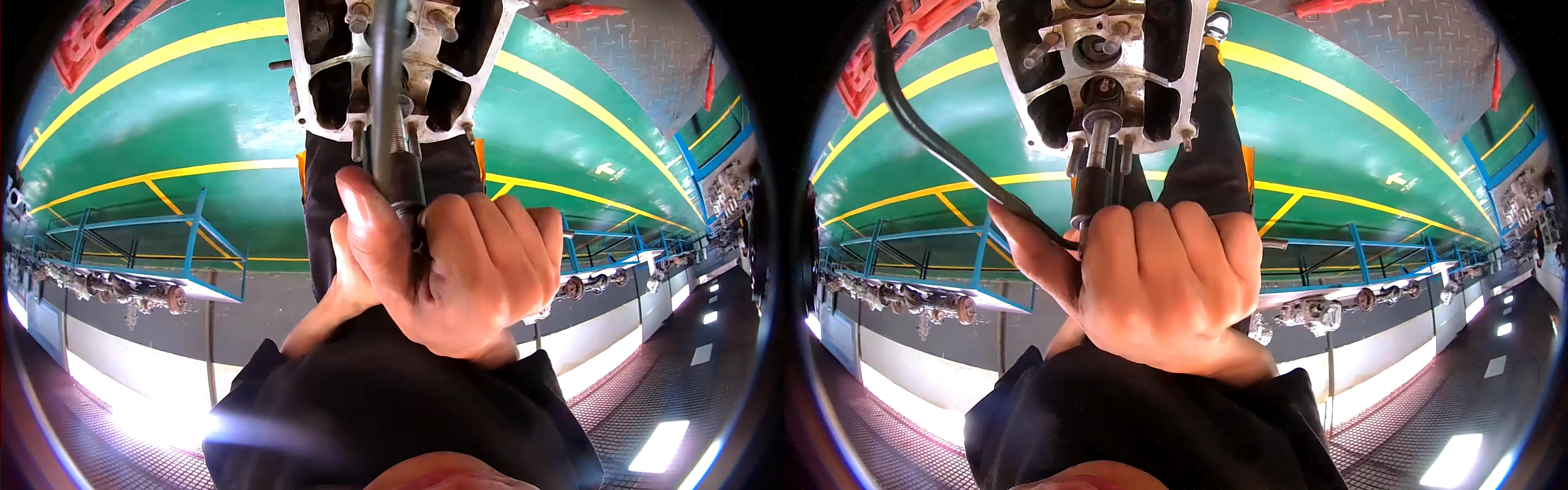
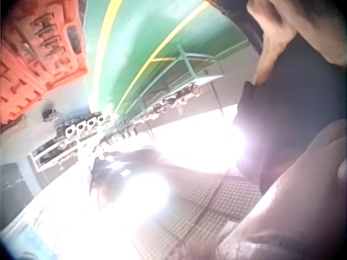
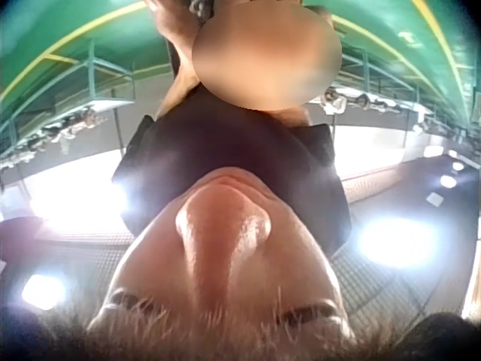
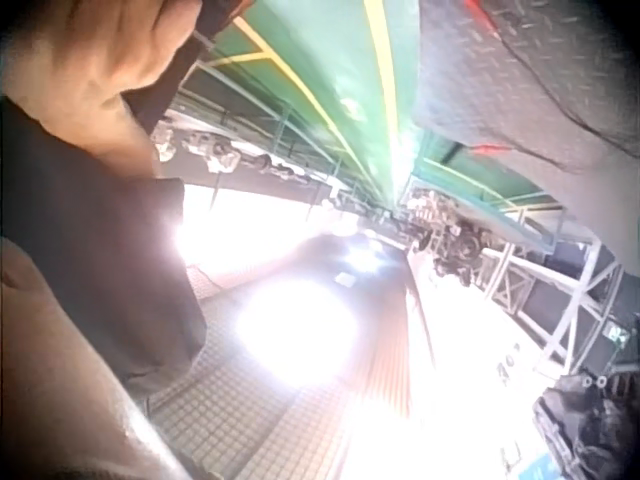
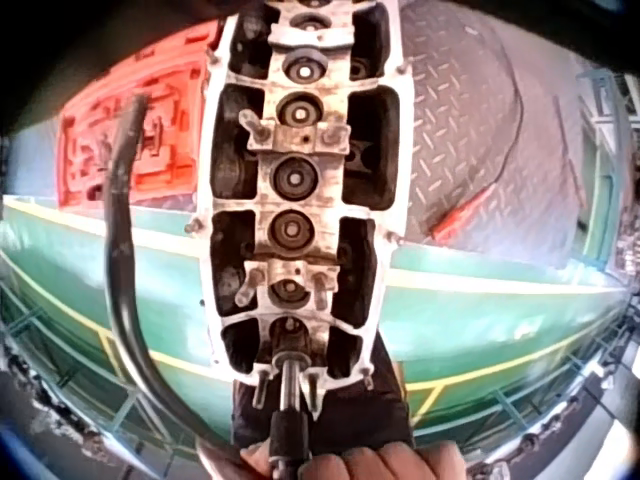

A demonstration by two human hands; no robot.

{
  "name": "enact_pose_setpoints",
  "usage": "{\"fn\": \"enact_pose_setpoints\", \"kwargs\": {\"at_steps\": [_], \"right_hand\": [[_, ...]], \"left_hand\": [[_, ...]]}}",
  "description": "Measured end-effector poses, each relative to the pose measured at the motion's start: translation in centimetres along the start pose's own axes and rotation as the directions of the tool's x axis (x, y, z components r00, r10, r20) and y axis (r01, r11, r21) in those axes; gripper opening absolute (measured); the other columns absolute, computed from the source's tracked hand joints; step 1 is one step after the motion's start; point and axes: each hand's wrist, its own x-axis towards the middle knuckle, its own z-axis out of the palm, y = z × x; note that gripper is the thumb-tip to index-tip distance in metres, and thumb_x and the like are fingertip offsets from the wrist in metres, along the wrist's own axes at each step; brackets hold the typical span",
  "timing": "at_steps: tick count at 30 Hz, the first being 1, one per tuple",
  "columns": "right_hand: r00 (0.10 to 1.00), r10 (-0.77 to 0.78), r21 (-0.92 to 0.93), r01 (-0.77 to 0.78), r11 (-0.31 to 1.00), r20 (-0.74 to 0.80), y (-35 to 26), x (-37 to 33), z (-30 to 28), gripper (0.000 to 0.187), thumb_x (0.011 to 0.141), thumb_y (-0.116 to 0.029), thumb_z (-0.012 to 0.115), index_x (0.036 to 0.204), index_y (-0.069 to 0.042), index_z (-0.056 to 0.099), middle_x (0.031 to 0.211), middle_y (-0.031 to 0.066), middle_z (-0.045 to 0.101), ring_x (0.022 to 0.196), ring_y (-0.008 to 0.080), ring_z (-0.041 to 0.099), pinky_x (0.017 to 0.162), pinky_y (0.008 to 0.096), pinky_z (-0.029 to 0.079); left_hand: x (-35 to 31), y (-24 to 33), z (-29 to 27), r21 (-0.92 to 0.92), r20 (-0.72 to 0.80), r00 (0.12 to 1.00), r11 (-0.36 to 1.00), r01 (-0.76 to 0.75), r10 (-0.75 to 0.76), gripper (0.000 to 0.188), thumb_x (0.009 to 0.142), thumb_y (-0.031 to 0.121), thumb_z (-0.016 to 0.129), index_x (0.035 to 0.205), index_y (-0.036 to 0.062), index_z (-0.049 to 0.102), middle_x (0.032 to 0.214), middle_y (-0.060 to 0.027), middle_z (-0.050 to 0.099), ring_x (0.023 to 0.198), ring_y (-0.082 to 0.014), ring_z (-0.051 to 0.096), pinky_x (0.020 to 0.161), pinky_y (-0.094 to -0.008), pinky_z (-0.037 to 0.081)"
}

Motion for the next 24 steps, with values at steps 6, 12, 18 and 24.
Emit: {"fn": "enact_pose_setpoints", "kwargs": {"at_steps": [6, 12, 18, 24], "right_hand": [[0.976, -0.199, 0.046, 0.204, 0.978, -0.087, 2.0, 0.7, 0.8, 0.062, 0.076, -0.053, 0.086, 0.058, -0.014, 0.04, 0.057, 0.0019, 0.038, 0.05, 0.0215, 0.035, 0.058, 0.0367, 0.024], [0.854, -0.518, 0.025, 0.517, 0.856, 0.051, 4.3, 1.8, 0.6, 0.04, 0.088, -0.036, 0.071, 0.095, 0.003, 0.067, 0.063, 0.0024, 0.043, 0.054, 0.0176, 0.041, 0.056, 0.0343, 0.029], [0.857, -0.402, 0.165, 0.367, 0.916, 0.324, 2.5, 2.1, -0.8, 0.043, 0.09, -0.026, 0.069, 0.117, 0.007, 0.067, 0.069, 0.0046, 0.05, 0.054, 0.02, 0.046, 0.052, 0.0357, 0.035], [0.385, -0.034, 0.103, -0.161, 0.982, 0.922, 0.3, 8.8, -3.8, 0.048, 0.09, -0.015, 0.072, 0.129, 0.008, 0.056, 0.068, 0.0116, 0.057, 0.053, 0.0264, 0.054, 0.053, 0.0373, 0.044]], "left_hand": [[-0.1, 0.1, -0.5, -0.033, 0.01, 1.0, 0.999, 0.005, -0.005, 0.017, 0.091, 0.014, 0.067, 0.098, -0.0004, 0.061, 0.077, -0.0089, 0.061, 0.063, -0.0191, 0.055, 0.057, -0.0328, 0.044], [0.3, 1.0, -0.6, -0.067, 0.013, 1.0, 0.998, 0.014, -0.013, 0.017, 0.095, 0.013, 0.063, 0.103, -0.0027, 0.062, 0.078, -0.0094, 0.063, 0.062, -0.0168, 0.056, 0.056, -0.0314, 0.045], [1.5, 2.6, -0.5, -0.234, -0.026, 1.0, 0.972, -0.01, 0.004, 0.018, 0.099, 0.017, 0.059, 0.095, -0.0012, 0.06, 0.073, -0.0107, 0.06, 0.057, -0.0186, 0.053, 0.053, -0.0324, 0.044], [1.4, 2.8, -1.0, -0.065, -0.081, 0.992, 0.992, -0.106, 0.1, 0.024, 0.097, 0.016, 0.063, 0.101, -0.0067, 0.059, 0.073, -0.0191, 0.06, 0.055, -0.0333, 0.057, 0.051, -0.0391, 0.043]]}}
